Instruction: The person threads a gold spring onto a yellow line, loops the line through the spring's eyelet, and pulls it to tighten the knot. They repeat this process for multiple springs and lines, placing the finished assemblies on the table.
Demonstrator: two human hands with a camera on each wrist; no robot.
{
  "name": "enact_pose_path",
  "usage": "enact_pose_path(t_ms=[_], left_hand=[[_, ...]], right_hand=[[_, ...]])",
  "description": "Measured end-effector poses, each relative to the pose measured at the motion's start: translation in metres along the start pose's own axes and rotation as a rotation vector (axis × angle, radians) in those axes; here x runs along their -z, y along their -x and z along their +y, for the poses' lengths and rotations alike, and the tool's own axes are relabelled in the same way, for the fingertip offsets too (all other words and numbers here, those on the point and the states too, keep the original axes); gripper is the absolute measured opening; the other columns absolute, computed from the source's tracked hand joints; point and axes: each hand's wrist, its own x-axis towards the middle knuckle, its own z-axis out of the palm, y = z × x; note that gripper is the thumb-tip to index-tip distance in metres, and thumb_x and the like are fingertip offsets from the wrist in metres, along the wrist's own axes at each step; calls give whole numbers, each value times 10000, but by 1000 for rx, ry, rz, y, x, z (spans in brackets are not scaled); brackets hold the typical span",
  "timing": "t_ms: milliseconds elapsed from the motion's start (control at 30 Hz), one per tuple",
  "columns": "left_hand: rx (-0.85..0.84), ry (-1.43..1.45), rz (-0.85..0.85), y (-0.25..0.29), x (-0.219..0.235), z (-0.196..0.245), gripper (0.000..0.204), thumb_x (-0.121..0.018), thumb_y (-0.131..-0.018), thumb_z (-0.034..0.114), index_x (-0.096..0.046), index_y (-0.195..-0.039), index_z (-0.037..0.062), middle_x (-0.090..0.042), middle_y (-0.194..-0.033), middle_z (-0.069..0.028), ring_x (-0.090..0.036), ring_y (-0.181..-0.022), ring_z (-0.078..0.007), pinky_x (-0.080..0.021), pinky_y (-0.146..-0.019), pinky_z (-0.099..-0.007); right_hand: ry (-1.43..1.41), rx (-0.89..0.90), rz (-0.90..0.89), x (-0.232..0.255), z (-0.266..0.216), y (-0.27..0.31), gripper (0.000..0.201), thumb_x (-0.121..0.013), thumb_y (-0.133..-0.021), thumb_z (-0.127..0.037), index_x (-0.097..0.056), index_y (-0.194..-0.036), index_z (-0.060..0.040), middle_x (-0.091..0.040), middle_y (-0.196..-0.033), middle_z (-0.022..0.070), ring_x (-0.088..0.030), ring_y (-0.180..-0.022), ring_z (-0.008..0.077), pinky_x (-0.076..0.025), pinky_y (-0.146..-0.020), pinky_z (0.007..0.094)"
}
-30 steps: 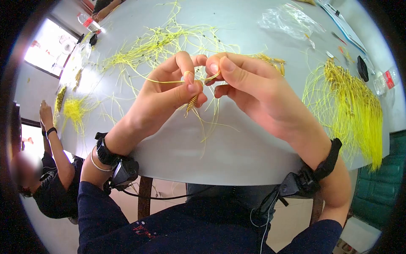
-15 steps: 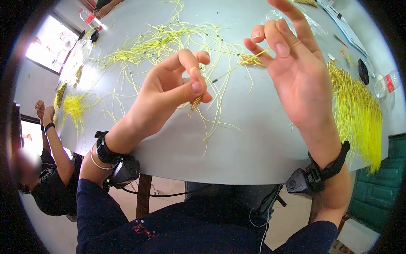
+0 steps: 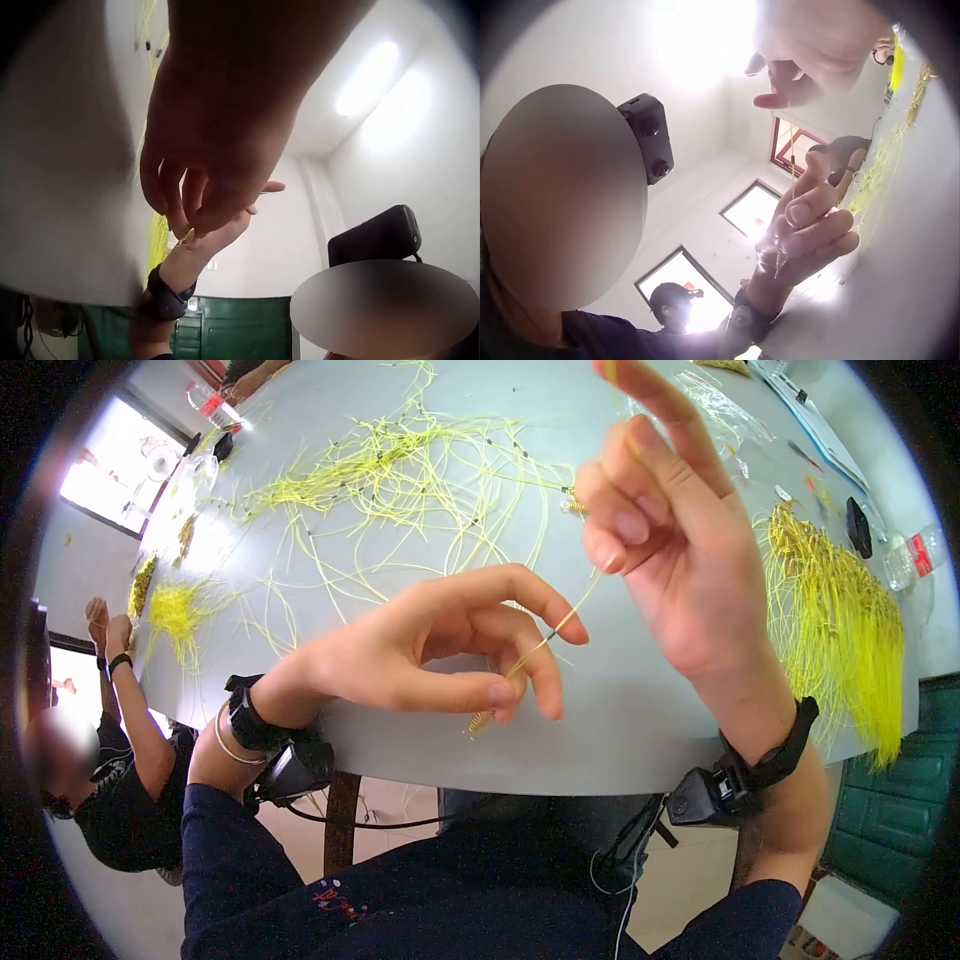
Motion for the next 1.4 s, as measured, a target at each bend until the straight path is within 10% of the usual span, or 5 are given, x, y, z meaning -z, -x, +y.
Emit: enact_pose_path(t_ms=[400, 533, 1067, 1400], left_hand=[[-138, -138, 221, 3, 9, -6, 178, -540, -871, 175, -491, -764, 42, -460, -707, 19, -407, -650, -50, -320, -568, -203], [-140, -230, 285, -1, 9, -6, 248, -541, -883, 205, -425, -711, 69, -386, -667, 51, -341, -603, -19, -271, -517, -186], [-161, -424, 485, -2, 17, -3, 181, -514, -872, 198, -578, -872, 29, -572, -797, -15, -421, -611, -24, -363, -541, -173], [-97, -388, 486, -3, 16, -4, 235, -508, -870, 172, -612, -999, 5, -631, -977, -35, -487, -723, -23, -403, -578, -180]], right_hand=[[-81, -36, -40, -6, 14, 9, 338, -418, -914, -168, -357, -1236, -88, -295, -602, -46, -306, -502, 39, -300, -378, 167], [415, 75, -18, -4, -1, 12, 231, -403, -914, -127, -426, -1137, -74, -280, -620, -56, -260, -511, 32, -229, -445, 185], [1010, 364, 175, 23, -20, -7, 169, -383, -923, -129, -504, -1018, -60, -259, -547, -60, -237, -502, 27, -186, -454, 185], [1279, 258, -246, 5, -7, -2, 137, -582, -781, -9, -602, -894, -83, -541, -904, -21, -351, -557, 31, -259, -464, 175]])
